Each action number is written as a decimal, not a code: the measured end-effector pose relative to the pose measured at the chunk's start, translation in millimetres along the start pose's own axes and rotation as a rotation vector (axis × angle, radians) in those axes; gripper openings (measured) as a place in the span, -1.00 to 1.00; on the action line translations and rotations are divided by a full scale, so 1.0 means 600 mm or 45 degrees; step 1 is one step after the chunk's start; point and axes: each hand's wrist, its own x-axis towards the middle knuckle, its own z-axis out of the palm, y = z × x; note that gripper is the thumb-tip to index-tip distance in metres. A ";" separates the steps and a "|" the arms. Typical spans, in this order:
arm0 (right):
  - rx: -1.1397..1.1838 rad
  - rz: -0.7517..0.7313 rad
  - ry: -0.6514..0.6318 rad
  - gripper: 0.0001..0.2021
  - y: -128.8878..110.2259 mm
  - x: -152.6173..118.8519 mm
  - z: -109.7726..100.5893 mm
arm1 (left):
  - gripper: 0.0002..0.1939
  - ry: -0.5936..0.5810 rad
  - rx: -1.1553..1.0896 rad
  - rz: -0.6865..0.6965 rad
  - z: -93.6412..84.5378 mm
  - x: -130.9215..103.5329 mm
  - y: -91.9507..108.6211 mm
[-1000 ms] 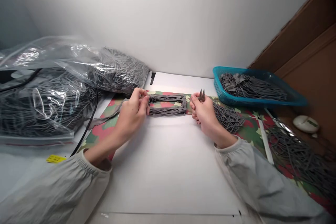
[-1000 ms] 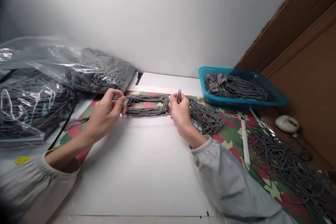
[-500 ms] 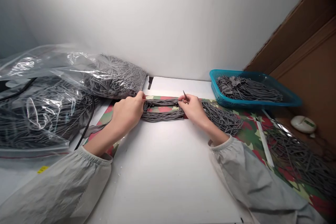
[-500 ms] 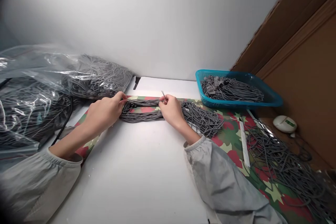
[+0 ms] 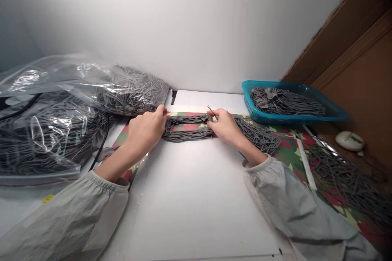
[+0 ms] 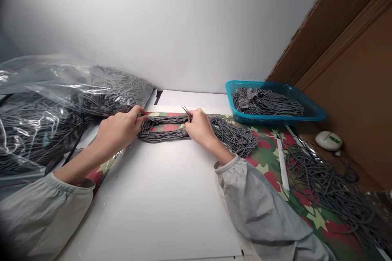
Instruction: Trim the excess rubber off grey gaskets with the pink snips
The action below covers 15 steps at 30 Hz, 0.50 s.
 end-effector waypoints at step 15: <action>-0.256 0.197 -0.020 -0.89 0.030 0.002 -0.155 | -0.65 0.222 -0.150 0.042 -0.022 -0.018 0.008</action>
